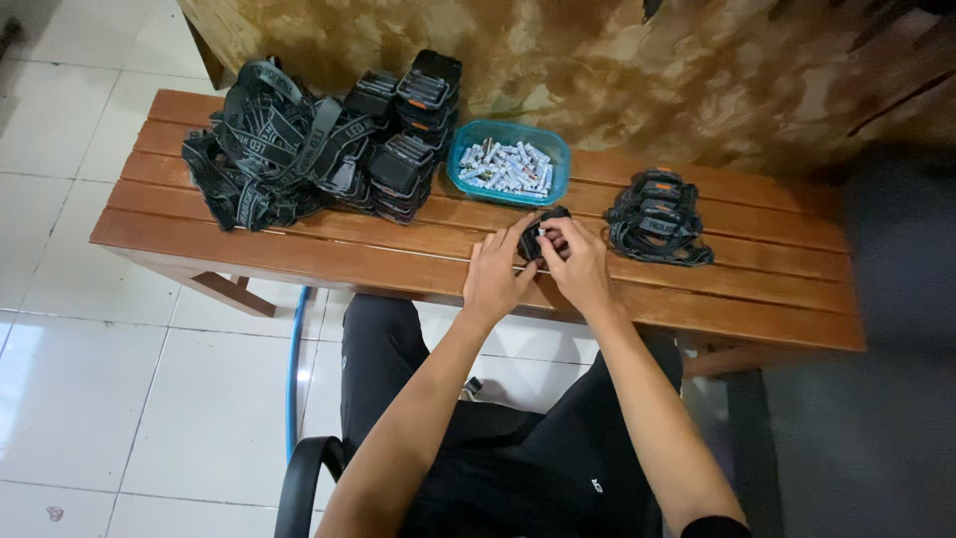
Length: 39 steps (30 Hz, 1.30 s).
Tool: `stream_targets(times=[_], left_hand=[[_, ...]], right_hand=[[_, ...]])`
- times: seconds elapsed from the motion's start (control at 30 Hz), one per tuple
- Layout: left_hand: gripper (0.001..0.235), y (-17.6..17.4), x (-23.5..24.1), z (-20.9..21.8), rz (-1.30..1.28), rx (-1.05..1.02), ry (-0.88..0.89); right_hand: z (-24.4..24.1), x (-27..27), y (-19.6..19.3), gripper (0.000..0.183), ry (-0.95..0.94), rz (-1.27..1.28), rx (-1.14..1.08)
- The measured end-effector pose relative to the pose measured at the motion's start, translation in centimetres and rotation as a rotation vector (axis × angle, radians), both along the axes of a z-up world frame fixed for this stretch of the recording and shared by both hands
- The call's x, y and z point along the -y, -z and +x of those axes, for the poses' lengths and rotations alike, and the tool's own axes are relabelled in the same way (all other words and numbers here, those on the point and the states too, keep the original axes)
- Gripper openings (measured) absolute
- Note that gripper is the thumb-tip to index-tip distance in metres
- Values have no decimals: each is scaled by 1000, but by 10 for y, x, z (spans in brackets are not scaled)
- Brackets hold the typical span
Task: The person assembles headlamps by inserting batteries into the headlamp body, closing the battery compartment, and attaching the headlamp to an elastic head strap. The person tests the headlamp by turning it on and off, then places the completed unit on a stack of finished headlamps.
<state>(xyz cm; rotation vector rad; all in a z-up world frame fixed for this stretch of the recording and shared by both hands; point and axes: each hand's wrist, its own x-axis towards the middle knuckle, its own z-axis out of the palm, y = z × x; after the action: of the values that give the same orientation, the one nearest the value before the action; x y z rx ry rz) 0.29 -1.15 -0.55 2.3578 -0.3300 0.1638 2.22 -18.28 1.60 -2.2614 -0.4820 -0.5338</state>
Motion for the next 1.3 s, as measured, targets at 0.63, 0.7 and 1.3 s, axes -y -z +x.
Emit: stream_targets(times=[0.63,0.7,1.3], left_hand=[[74,-6,-1,0,53,-34,25],[74,-7,-1,-1,33,-43,21],[72,-1,-3,0,-266,20,-42]], right_hand=[[-1,-6,-3,14,27,-98,58],[-4,-10,-8,13,30,-102,69],[-20,25,42,38,401,619,-269]])
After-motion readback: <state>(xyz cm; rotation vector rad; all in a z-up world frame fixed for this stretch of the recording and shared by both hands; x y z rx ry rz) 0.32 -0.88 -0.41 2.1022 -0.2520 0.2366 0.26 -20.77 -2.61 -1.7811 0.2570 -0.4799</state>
